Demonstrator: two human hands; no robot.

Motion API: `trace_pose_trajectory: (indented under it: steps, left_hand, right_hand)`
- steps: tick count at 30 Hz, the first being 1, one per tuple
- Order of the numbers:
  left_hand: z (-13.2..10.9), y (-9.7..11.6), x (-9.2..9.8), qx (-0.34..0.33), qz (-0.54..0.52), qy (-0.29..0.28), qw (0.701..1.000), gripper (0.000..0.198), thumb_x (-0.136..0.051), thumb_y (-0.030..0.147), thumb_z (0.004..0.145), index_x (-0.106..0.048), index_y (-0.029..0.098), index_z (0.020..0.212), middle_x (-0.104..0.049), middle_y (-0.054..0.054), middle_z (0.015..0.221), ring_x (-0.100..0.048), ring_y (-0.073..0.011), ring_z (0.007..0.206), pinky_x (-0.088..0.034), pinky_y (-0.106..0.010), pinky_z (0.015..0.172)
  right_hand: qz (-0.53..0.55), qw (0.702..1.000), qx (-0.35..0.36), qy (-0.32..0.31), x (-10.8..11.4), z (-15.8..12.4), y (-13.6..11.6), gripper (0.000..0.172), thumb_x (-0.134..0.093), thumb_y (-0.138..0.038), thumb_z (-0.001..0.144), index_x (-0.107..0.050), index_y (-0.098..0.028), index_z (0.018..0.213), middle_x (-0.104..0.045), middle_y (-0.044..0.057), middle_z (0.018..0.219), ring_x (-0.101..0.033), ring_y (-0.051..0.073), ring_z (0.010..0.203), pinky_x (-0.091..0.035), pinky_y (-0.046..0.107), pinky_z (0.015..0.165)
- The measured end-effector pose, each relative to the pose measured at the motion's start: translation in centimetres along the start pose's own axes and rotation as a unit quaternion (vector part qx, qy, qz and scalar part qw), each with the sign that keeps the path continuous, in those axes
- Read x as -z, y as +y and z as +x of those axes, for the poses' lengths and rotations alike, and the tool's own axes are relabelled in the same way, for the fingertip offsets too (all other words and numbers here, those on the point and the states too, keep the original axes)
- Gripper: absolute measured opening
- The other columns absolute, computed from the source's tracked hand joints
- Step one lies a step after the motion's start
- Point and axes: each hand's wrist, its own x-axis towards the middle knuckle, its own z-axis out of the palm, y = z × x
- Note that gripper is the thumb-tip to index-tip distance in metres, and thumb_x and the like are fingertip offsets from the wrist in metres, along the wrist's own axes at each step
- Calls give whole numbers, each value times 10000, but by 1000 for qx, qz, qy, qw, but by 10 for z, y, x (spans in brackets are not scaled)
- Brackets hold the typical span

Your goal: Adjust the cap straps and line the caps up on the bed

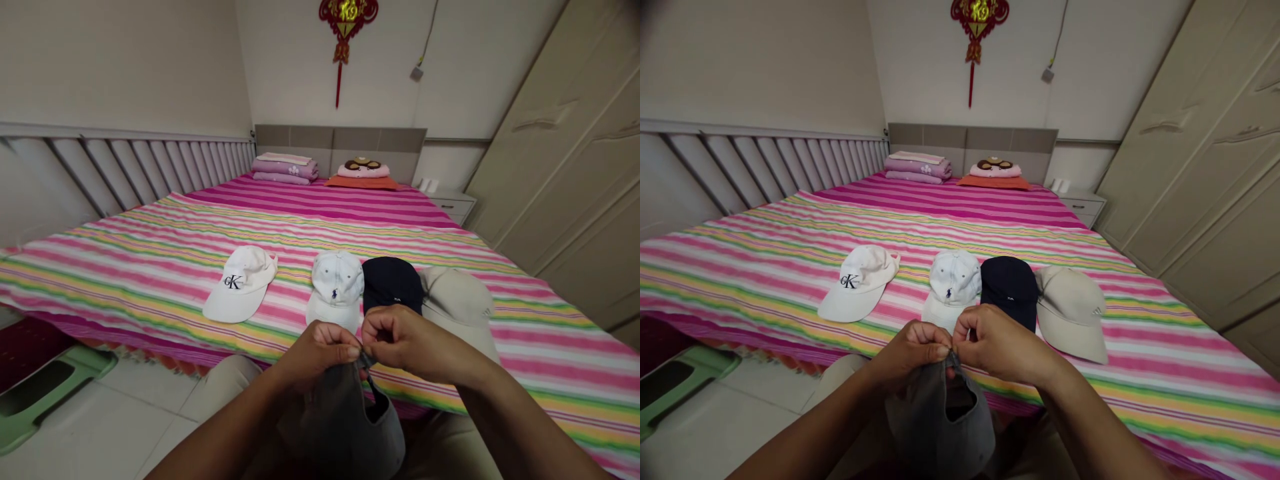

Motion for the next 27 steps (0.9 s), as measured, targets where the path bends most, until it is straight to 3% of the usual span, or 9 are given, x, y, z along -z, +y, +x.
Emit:
trace_pose_trajectory:
  steps: [5,12,16,19,22,27]
  left_hand:
    - [3,-6,0,-8,-28,-2,1000,239,-750,289,513,-640,102,614,-635,-43,521,-554,-115,458,-407,-217,470]
    - [6,-8,3,-37,-94,-8,995,168,-729,218,559,-661,92,647,-655,-58,548,-596,-130,490,-452,-224,500]
    - [5,-6,3,-42,-93,-3,995,154,-723,208,566,-663,85,635,-657,-67,551,-591,-123,489,-451,-220,505]
    - [5,-6,3,-49,-90,0,995,152,-722,214,566,-662,87,625,-652,-63,552,-587,-122,495,-447,-222,511]
    - [6,-6,3,-56,-87,1,995,142,-719,211,563,-661,91,614,-642,-51,555,-584,-122,498,-445,-229,518]
    - [8,-7,2,-62,-72,0,995,135,-717,207,555,-659,95,603,-637,-44,585,-583,-125,513,-445,-245,542]
  right_hand:
    - [-21,999,28,-6,3,-1,-2,140,-464,-144,708,-521,-170,584,-501,-19,582,-412,91,527,-319,207,486]
    - [18,996,-15,86,-3,-8,-4,74,-526,-257,747,-560,-193,763,-465,-46,587,-357,80,483,-269,201,423]
    - [-19,990,-39,133,-6,-13,-3,100,-539,-240,725,-509,-186,645,-446,-44,545,-359,89,492,-266,210,429]
    - [9,992,-52,114,-8,-12,0,153,-502,-274,751,-517,-178,633,-453,-34,545,-372,94,495,-269,218,432]
    - [111,989,-72,72,-8,-8,7,168,-491,-308,754,-536,-170,669,-449,-34,544,-385,90,484,-284,220,438]
    - [219,968,-103,66,-12,-1,14,193,-577,-339,660,-499,-167,620,-396,-63,492,-345,67,426,-268,213,413]
